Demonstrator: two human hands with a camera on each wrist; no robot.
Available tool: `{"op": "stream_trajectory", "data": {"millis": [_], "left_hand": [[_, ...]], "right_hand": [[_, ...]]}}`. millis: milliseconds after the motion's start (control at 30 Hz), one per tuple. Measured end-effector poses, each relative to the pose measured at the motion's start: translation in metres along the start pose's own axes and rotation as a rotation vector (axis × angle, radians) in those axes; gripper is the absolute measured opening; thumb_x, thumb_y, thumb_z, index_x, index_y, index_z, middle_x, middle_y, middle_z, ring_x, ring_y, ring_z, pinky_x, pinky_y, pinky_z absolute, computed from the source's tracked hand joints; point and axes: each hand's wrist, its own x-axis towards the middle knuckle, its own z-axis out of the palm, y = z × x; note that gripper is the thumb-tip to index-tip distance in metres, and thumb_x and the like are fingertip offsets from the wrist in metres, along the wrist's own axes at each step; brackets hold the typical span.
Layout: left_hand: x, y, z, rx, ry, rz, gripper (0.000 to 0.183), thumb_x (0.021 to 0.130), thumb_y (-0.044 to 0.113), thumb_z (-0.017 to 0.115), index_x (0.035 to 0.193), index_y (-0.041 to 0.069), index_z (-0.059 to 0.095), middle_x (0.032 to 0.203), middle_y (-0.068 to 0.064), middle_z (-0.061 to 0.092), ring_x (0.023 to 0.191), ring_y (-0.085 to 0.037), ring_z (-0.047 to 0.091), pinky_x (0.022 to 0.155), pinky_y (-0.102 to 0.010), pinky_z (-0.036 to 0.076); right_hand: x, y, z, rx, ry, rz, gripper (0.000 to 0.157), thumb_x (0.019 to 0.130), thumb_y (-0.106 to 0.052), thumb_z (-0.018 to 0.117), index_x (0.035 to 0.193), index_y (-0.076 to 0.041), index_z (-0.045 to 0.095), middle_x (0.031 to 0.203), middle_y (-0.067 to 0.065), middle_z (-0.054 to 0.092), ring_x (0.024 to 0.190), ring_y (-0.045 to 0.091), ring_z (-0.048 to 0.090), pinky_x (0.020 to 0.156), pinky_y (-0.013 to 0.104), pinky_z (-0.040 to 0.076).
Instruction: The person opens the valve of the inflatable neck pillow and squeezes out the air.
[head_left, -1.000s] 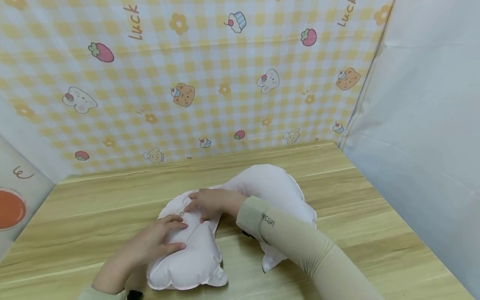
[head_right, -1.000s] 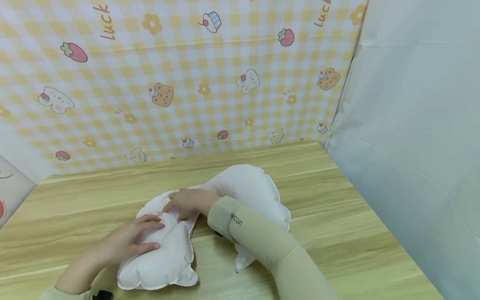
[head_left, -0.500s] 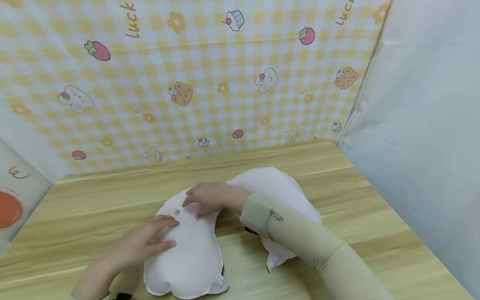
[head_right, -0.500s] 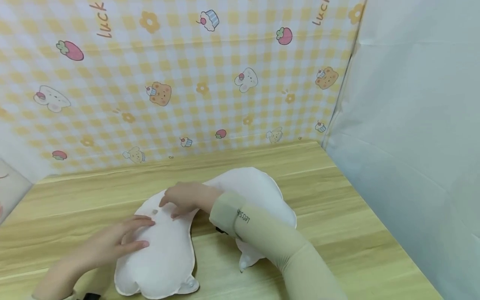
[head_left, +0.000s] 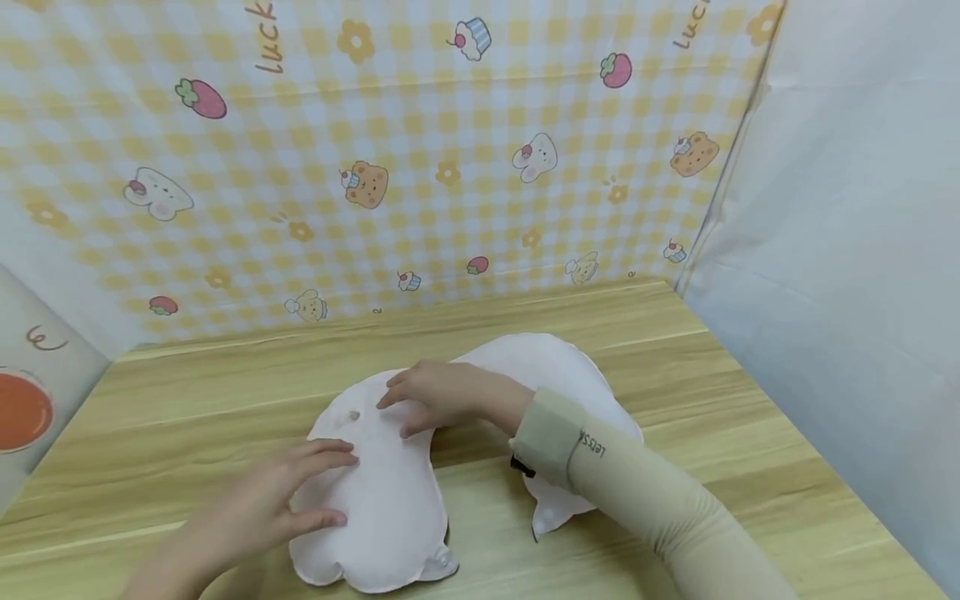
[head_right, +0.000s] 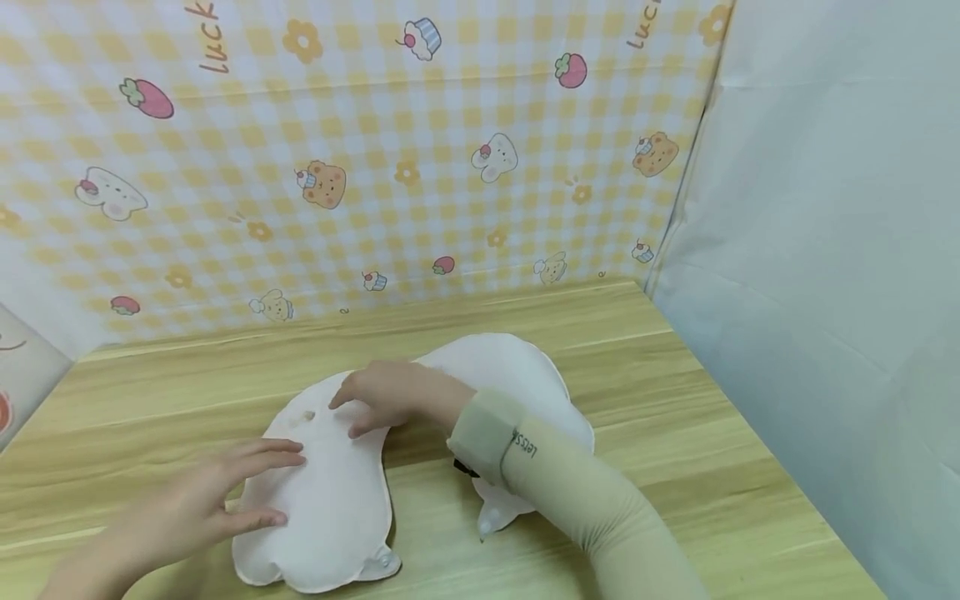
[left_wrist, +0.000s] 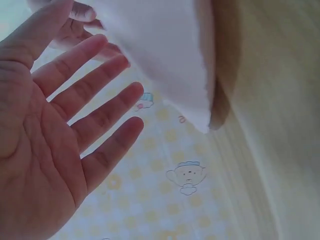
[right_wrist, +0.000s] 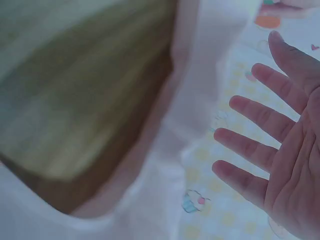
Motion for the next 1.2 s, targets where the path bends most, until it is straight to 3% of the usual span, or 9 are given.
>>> {"op": "stream_trajectory", "data": {"millis": [133,267,667,967,1200], "left_hand": [[-0.003,-0.006,0.008,0.000,-0.023,0.049,0.054,0.074,0.050,0.080,0.117,0.019,0.070,0.125,0.000,0.067,0.111,-0.026,0.065,0.090,-0.035,0.055],[-0.005,-0.011,0.013,0.005,-0.077,0.042,0.053,0.074,0.050,0.080,0.115,0.018,0.070,0.123,0.000,0.068,0.110,-0.027,0.064,0.087,-0.041,0.056],[-0.005,-0.015,0.020,0.026,-0.080,0.068,0.052,0.073,0.047,0.082,0.114,0.017,0.070,0.120,0.002,0.068,0.107,-0.025,0.064,0.086,-0.042,0.055],[0.000,-0.013,0.020,-0.024,-0.197,-0.027,0.050,0.077,0.049,0.079,0.116,0.019,0.071,0.122,0.003,0.068,0.112,-0.028,0.063,0.091,-0.047,0.053],[0.003,-0.013,0.020,-0.030,-0.204,-0.034,0.046,0.076,0.048,0.080,0.113,0.021,0.070,0.120,0.005,0.067,0.111,-0.026,0.062,0.090,-0.046,0.053]], "right_hand": [[0.004,-0.002,0.013,0.000,-0.029,0.000,0.050,0.092,-0.039,0.070,0.139,-0.024,0.059,0.151,0.003,0.051,0.138,0.024,0.049,0.115,0.033,0.039],[0.008,-0.006,0.022,0.008,-0.049,0.010,0.049,0.091,-0.041,0.071,0.137,-0.025,0.061,0.152,0.002,0.050,0.140,0.027,0.046,0.115,0.034,0.039],[0.011,-0.009,0.030,-0.022,-0.076,0.077,0.053,0.088,-0.047,0.073,0.136,-0.031,0.061,0.152,-0.003,0.048,0.142,0.022,0.042,0.113,0.036,0.042],[0.013,-0.010,0.034,-0.060,-0.078,0.085,0.053,0.087,-0.047,0.074,0.136,-0.032,0.061,0.151,-0.003,0.049,0.141,0.021,0.044,0.111,0.036,0.043],[0.014,-0.010,0.037,-0.131,-0.063,0.038,0.053,0.087,-0.048,0.073,0.136,-0.032,0.062,0.146,-0.002,0.052,0.133,0.020,0.050,0.111,0.030,0.042]]}}
